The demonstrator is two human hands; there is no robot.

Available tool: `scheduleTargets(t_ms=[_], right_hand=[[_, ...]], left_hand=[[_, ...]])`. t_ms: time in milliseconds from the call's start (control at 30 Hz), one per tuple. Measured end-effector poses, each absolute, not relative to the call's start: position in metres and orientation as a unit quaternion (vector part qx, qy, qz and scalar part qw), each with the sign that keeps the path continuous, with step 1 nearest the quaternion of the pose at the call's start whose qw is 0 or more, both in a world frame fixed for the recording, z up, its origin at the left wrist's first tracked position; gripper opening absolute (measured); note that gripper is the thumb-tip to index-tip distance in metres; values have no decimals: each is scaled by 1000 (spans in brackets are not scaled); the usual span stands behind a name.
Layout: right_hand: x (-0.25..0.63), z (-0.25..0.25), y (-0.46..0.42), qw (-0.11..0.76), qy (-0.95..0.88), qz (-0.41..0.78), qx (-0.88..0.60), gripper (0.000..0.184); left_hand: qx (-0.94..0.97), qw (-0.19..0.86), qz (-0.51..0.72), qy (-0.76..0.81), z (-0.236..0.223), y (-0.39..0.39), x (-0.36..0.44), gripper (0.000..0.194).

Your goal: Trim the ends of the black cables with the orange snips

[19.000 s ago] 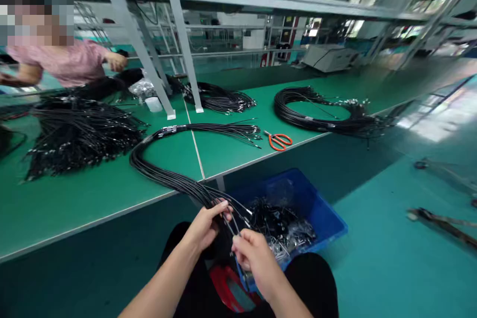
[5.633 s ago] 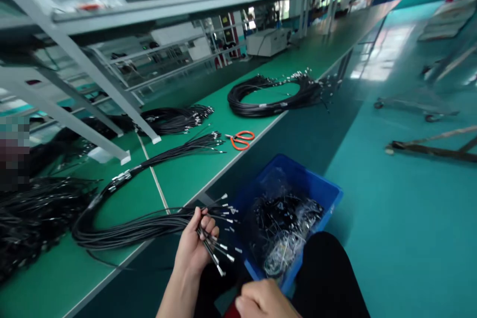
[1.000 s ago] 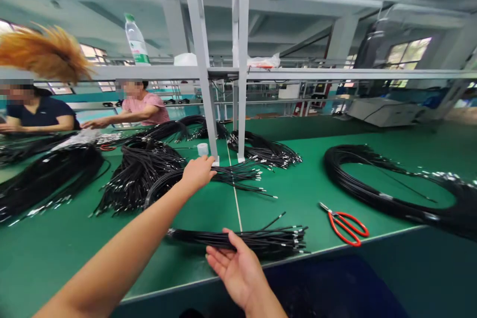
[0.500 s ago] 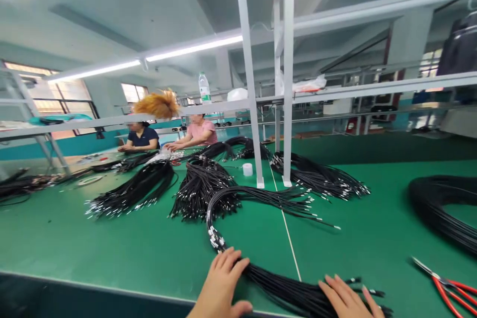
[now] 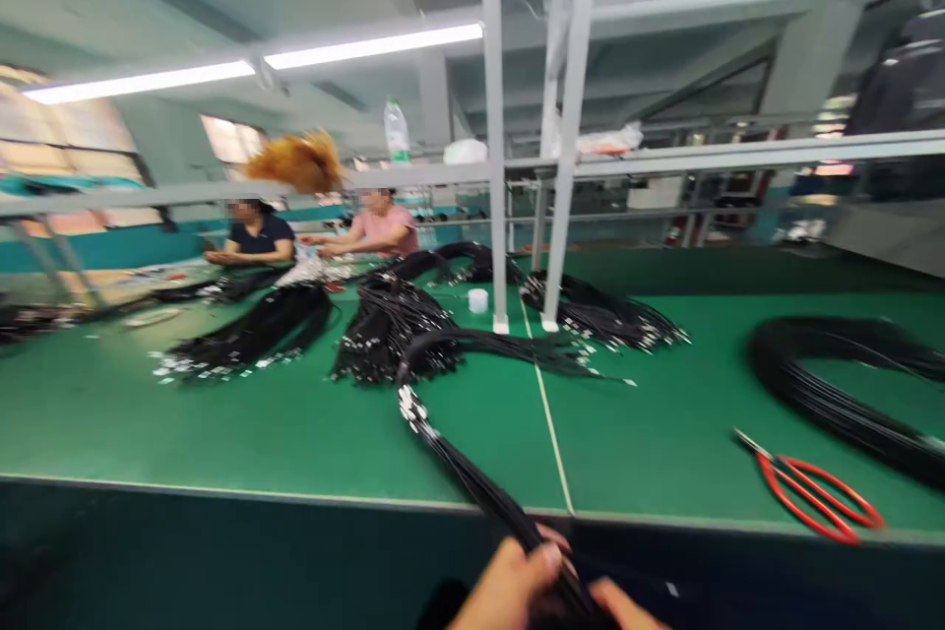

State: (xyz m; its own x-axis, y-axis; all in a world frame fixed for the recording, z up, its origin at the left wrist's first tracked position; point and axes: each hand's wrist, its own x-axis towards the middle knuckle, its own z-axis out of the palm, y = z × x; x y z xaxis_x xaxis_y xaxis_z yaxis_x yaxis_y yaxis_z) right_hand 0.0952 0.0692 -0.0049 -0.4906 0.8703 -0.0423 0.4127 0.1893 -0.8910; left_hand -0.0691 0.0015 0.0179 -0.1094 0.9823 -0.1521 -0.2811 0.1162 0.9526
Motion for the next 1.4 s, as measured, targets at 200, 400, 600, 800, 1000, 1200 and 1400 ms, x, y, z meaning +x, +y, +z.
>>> scheduleTargets(t_ms=[200,400,600,800,1000,1200,1400], right_hand=[[125,19,52,247,-682,482,-491,15],[124,20,48,235,-662,549,-452,31],[120,11,55,196,-624,602,-457,17],[121,19,60,203,-602,633,-443,17],[136,25,52,242,-571,636,-460,6],[128,-11,21,254,-465,694,-487,15],[135,-12,3,192,-449,733,-473,28]], left_hand=[[248,622,573,472,-10,6,-45,24],[266,640,549,467,-6,-7,-64,23],[283,663,525,452,-3,-9,-73,21],[238,658,562,441,-7,-2,-57,26],[174,643,616,420,-12,4,-36,21],[165,632,625,428,-28,-28,-17,20],[207,595,617,472,-31,-25,-5,14]])
